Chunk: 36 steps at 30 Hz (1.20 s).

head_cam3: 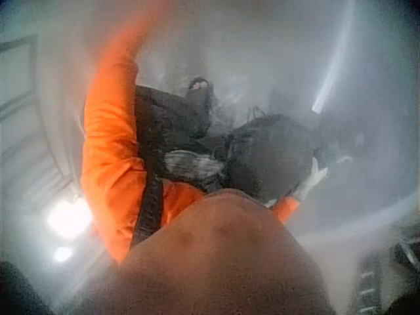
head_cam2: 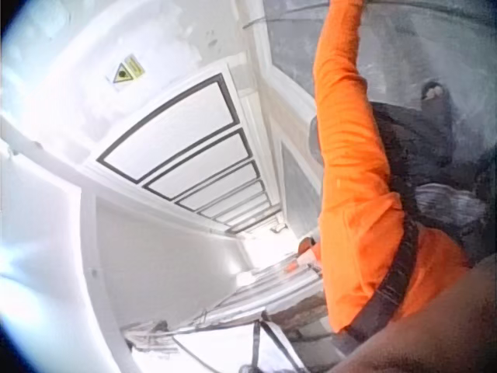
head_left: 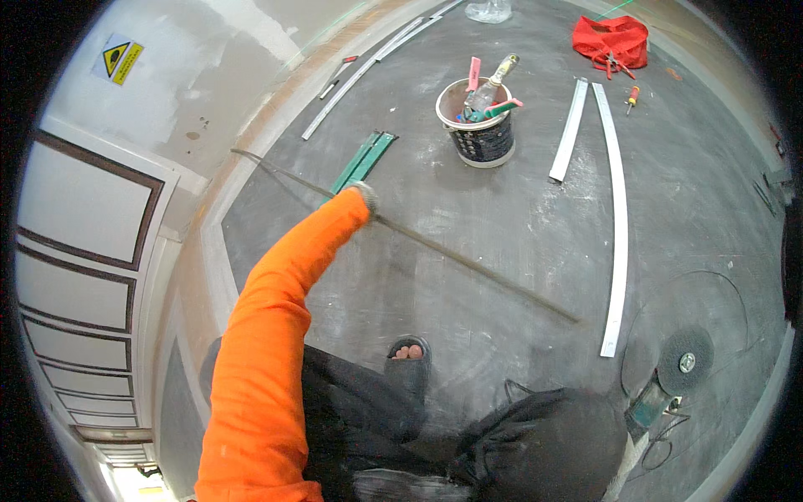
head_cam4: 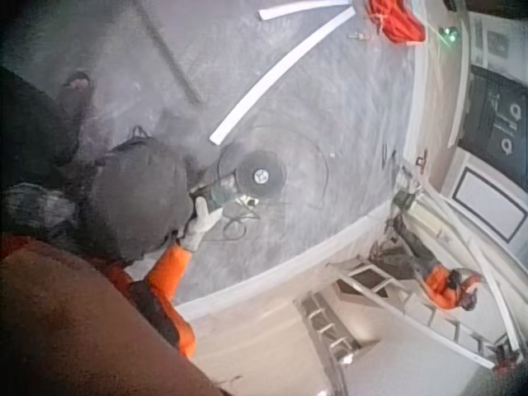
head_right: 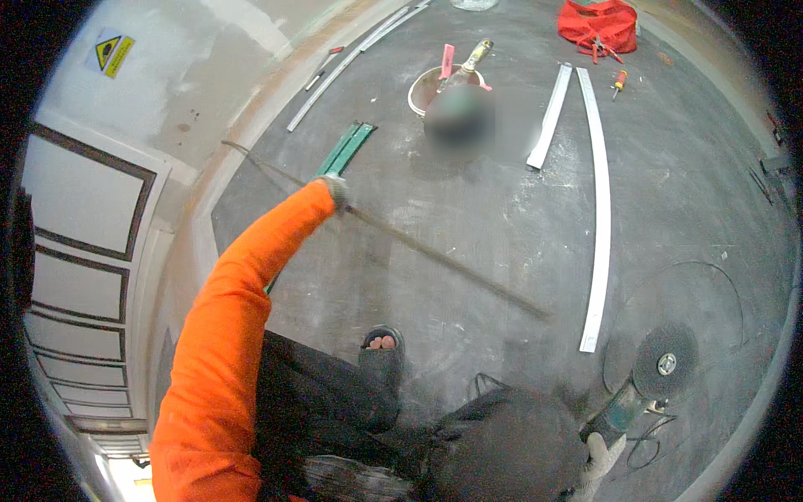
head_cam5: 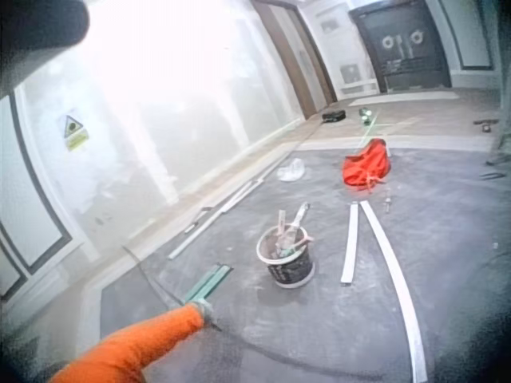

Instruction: The person plugs in an angle grinder and cuts a long metal rod into smaller pieces on the floor. They handle the metal rod and the grinder, making several cuts and moving the pieces aside.

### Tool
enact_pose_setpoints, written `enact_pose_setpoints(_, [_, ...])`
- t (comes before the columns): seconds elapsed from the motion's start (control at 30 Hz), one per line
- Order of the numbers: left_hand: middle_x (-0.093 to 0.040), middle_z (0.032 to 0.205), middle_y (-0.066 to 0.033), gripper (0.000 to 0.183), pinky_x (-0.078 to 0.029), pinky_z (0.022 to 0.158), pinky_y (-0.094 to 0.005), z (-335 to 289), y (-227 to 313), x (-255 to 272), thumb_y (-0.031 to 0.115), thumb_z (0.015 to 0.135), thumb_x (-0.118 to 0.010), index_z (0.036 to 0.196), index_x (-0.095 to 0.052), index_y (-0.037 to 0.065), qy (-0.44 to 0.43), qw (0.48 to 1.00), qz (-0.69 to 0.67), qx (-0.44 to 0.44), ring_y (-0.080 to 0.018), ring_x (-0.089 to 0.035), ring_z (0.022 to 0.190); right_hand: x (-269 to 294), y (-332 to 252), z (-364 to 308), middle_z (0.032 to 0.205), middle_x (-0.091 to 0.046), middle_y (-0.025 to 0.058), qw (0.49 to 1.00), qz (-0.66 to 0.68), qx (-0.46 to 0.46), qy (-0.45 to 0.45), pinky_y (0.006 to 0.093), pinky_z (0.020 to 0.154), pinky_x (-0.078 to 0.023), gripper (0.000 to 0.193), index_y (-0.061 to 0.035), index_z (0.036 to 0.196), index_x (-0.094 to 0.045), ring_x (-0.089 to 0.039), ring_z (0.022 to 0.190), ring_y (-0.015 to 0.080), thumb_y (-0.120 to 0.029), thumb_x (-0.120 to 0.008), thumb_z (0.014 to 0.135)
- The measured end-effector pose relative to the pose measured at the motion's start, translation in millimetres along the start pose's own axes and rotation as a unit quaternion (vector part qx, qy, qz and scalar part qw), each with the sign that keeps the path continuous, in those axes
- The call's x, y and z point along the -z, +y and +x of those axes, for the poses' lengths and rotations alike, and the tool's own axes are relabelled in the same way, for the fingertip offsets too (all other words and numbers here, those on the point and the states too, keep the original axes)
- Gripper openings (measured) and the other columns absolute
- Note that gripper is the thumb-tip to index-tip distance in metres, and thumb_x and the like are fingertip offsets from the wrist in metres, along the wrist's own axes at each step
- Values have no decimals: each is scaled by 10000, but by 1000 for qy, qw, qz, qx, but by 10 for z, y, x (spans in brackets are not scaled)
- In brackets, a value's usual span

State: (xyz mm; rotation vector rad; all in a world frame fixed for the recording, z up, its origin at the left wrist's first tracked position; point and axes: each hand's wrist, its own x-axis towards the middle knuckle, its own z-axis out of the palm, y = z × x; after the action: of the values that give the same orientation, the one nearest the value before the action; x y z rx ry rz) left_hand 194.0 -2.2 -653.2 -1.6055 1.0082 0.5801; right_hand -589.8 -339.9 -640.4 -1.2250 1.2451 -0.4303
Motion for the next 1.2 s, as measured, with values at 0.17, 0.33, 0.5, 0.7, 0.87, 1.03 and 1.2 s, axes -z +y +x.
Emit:
enact_pose_setpoints(0.17, [-700, 1270, -28, 383, -518, 980, -446, -474, -247, -39, 305, 961, -660, 1341, -673, 262, 55, 977, -134, 159, -237, -654, 1241, -10, -189, 82, 1161, -671, 99, 988, 124, 58, -78, 372, 894, -528, 683, 32, 1372, -556, -649, 1013, 234, -275, -820, 822])
enact_pose_setpoints(0.33, [-638, 1306, -139, 485, -482, 1035, -516, -166, 845, -975, 308, 931, -633, 1380, -583, 134, 317, 624, -491, 518, -317, -607, 1247, -111, -35, 293, 1151, -673, 95, 988, 130, 20, -78, 370, 875, -534, 638, 21, 1334, -575, -650, 1006, 229, -298, -818, 838])
enact_pose_setpoints(0.5, [-715, 1265, -228, 576, -558, 942, -474, -100, 1599, -2373, 436, 970, -655, 1348, -591, 6, 196, 272, -736, 588, -360, -710, 1115, -244, 142, 308, 1139, -671, 86, 980, 162, -41, -105, 372, 867, -531, 594, 6, 1289, -596, -645, 994, 222, -323, -812, 844])
enact_pose_setpoints(0.7, [-724, 940, -159, 482, -576, 580, -461, 674, 2090, -587, 416, 926, -754, 1082, -692, -36, 223, 115, -896, 367, -314, -729, 746, 221, 61, 247, 1125, -669, 76, 990, 143, -2, -8, 374, 856, -529, 545, -12, 1235, -622, -638, 979, 214, -354, -805, 851])
enact_pose_setpoints(0.87, [-710, 965, -116, 295, -585, 730, -442, 616, 1487, -666, 309, 918, -744, 1003, -699, 29, 251, 150, -903, 313, -295, -701, 828, 125, -138, 74, 1092, -668, 78, 994, 104, -43, 4, 359, 836, -534, 564, -4, 1229, -631, -640, 946, 206, -381, -810, 849])
enact_pose_setpoints(1.03, [-699, 969, -94, 205, -580, 880, -460, 424, 714, -69, 249, 978, -686, 997, -646, 49, 352, -138, -925, 36, -282, -686, 916, 46, -105, 165, 1088, -669, 86, 993, 106, -44, -8, 352, 831, -541, 596, 8, 1258, -618, -647, 939, 208, -376, -816, 848])
enact_pose_setpoints(1.2, [-717, 993, -109, 168, -563, 920, -513, 108, 304, 427, 213, 1019, -592, 1009, -647, 54, 343, -262, -899, -71, -301, -693, 936, 33, 30, 247, 1099, -671, 91, 990, 134, -28, -31, 355, 833, -545, 611, 13, 1280, -604, -652, 948, 213, -363, -818, 849])
